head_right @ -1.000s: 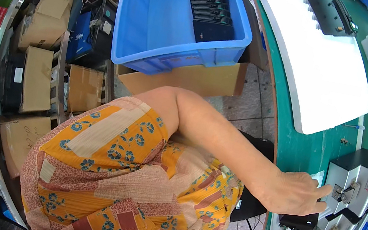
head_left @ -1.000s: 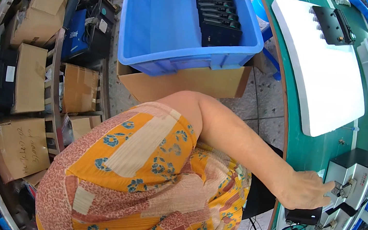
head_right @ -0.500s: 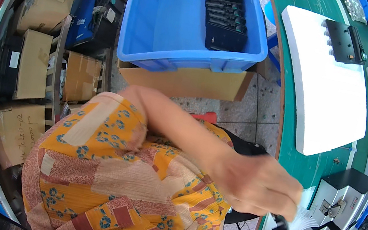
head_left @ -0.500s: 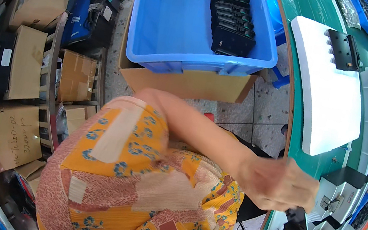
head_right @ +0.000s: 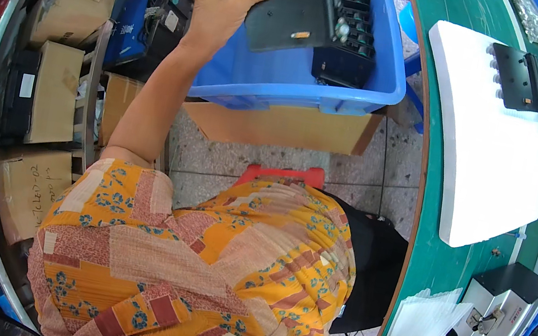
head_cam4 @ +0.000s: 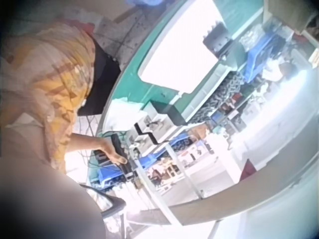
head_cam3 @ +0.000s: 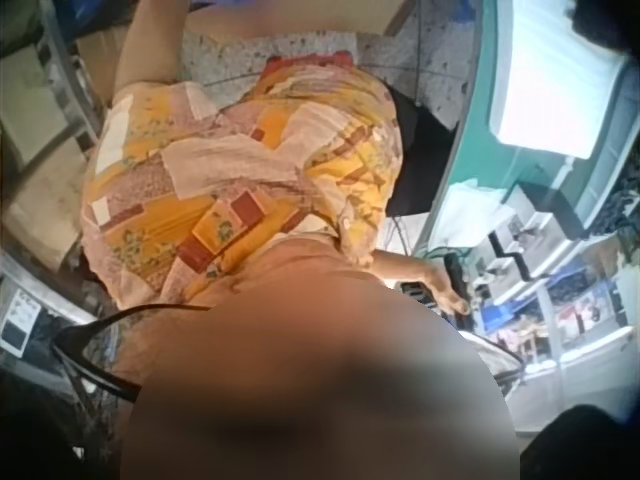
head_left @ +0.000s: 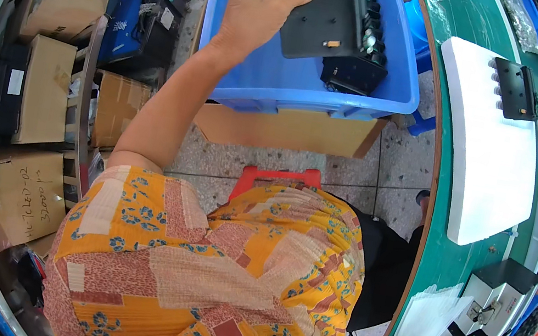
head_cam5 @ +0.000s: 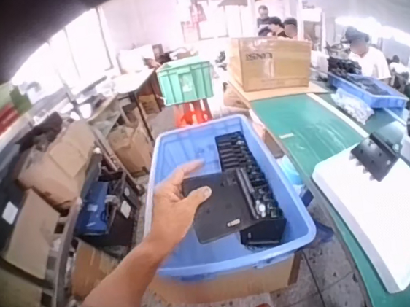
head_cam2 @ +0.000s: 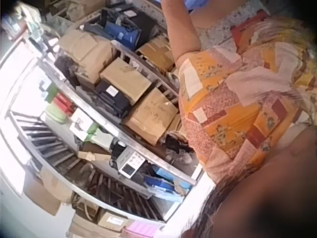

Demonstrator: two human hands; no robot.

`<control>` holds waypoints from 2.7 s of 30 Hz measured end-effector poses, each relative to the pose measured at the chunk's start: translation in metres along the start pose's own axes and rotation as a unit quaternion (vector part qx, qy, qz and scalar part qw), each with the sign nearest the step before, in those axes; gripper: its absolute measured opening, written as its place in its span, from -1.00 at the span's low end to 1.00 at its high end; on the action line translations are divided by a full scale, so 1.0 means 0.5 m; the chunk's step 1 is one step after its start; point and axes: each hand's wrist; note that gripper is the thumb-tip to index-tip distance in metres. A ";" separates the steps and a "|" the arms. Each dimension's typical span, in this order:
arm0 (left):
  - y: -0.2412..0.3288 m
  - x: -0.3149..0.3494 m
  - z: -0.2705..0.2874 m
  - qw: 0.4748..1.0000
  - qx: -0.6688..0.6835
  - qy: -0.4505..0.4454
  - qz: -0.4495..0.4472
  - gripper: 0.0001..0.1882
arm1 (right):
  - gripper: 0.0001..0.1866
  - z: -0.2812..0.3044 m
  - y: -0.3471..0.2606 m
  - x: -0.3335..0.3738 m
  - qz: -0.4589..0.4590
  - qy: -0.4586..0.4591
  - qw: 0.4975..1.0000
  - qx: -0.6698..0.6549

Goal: Manually assemble plastic and electronic components using an electric screwdriver at a factory workstation.

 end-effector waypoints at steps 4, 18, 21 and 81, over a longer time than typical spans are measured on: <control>-0.090 -0.017 0.041 0.994 -0.081 -0.059 0.032 -0.59 | -0.59 -0.026 -0.024 0.020 0.014 0.040 0.999 0.028; -0.215 -0.044 0.009 0.780 0.207 -0.460 0.370 -0.53 | -0.54 0.048 0.024 -0.031 -0.022 -0.035 0.999 -0.018; -0.225 -0.042 -0.006 0.757 0.108 -0.500 0.407 -0.53 | -0.55 0.058 0.031 -0.035 -0.019 -0.059 0.997 -0.034; -0.204 -0.030 -0.144 0.804 0.152 -0.546 0.178 -0.68 | -0.64 0.017 0.006 -0.022 0.010 -0.011 1.000 0.011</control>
Point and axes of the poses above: each hand's wrist, its own x-axis away from the middle knuckle, its own z-axis out of the back of the hand, y = z × x, and after that the axes turned 12 degrees about -x, right-handed
